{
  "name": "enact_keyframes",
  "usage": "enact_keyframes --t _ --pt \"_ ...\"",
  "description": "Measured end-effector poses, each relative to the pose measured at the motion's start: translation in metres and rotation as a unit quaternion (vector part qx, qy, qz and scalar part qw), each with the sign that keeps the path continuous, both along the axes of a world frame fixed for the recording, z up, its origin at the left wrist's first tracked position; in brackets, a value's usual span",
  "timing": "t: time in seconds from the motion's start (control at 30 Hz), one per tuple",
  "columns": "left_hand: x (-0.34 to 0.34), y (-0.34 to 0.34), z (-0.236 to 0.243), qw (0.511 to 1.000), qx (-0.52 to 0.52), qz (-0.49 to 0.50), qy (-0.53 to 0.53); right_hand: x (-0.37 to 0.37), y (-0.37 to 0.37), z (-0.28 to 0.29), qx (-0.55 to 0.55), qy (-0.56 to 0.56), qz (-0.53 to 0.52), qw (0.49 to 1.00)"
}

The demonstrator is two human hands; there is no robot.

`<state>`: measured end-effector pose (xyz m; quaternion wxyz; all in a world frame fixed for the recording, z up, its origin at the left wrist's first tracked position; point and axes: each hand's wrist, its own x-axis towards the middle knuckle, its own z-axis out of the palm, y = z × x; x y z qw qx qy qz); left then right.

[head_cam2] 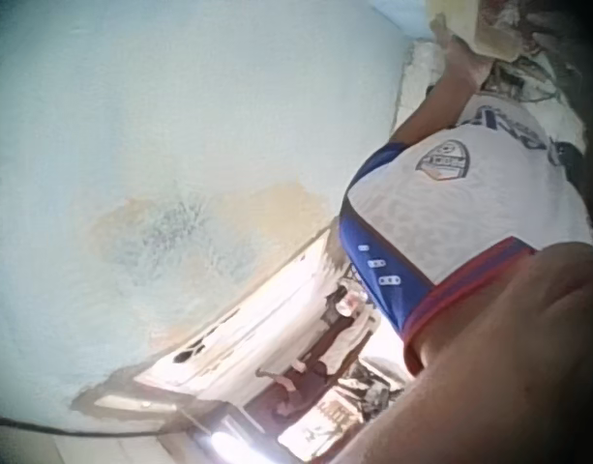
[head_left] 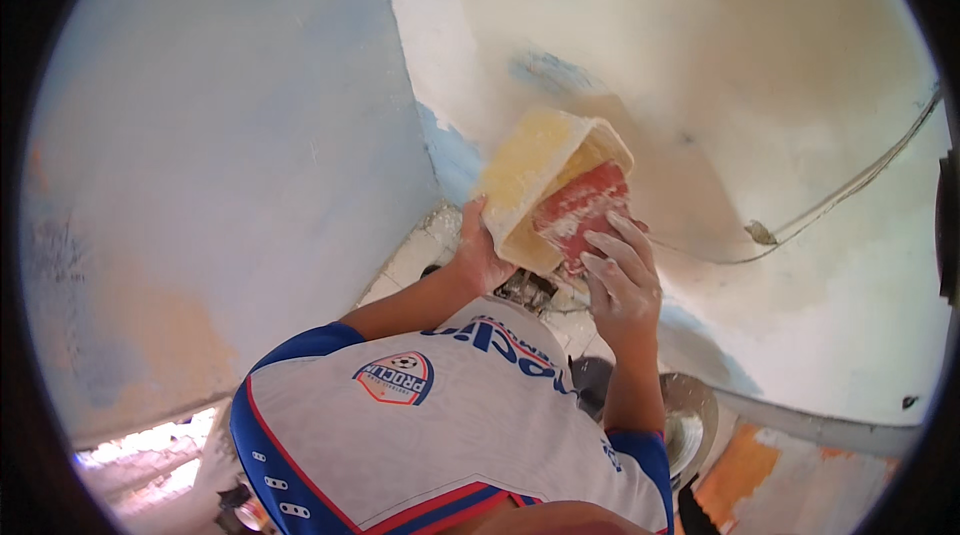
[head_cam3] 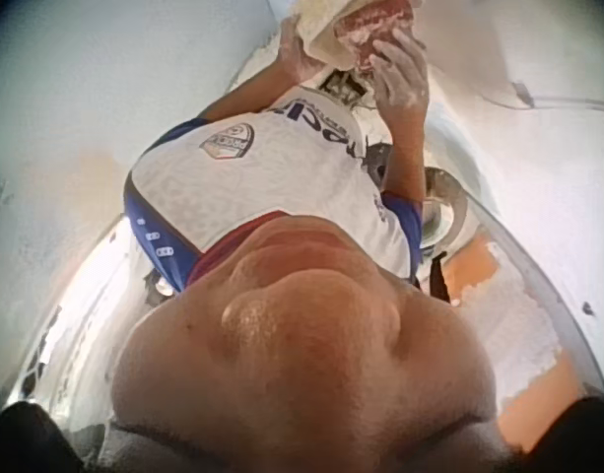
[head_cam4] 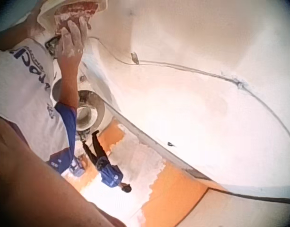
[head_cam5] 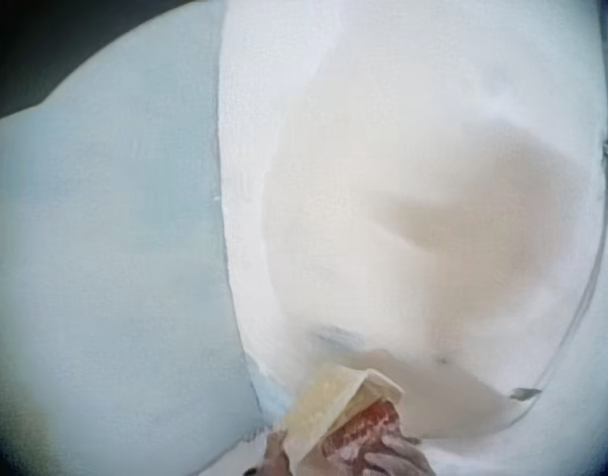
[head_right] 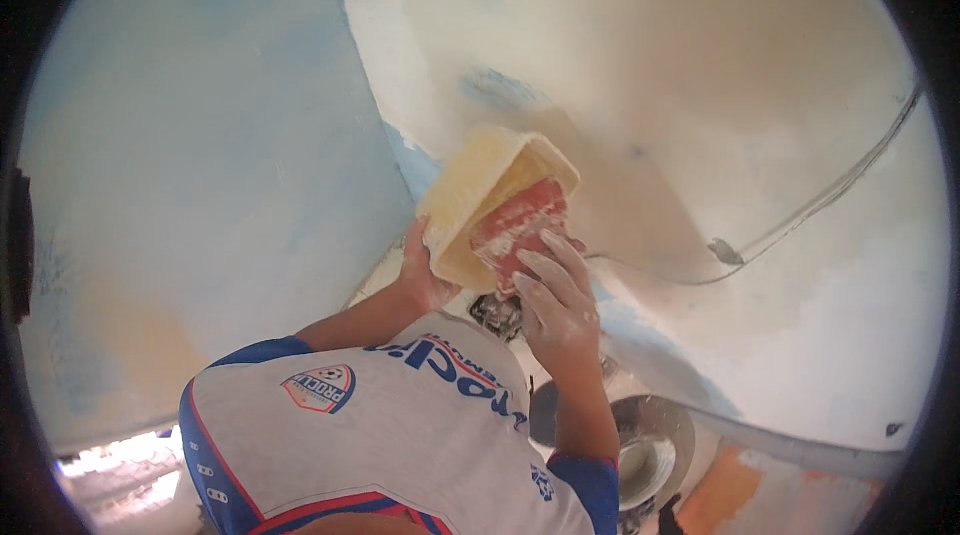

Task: The person applies plaster to a wall using a putty knife, frequently scraping the knife against a container of plaster to reload it.

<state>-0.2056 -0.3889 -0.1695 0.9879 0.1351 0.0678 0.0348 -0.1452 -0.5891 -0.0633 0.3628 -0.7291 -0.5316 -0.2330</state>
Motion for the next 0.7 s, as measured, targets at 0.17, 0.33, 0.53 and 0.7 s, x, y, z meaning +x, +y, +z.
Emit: enact_keyframes --t 0.17,0.33,0.53,0.7 --pt "0.028 0.011 -0.006 0.999 0.018 -0.021 0.042 0.014 0.0 -0.005 0.037 -0.011 -0.067 0.997" --pt "0.042 0.022 -0.01 0.996 0.032 -0.079 0.025 0.03 0.013 -0.019 -0.072 0.012 -0.101 0.992" --pt "0.042 0.058 0.012 0.991 0.031 -0.13 0.017 0.02 0.024 -0.009 -0.016 -0.033 -0.097 0.995" --pt "0.051 0.072 0.005 0.986 0.058 -0.125 0.09 0.016 0.049 -0.018 0.063 -0.018 -0.122 0.99"
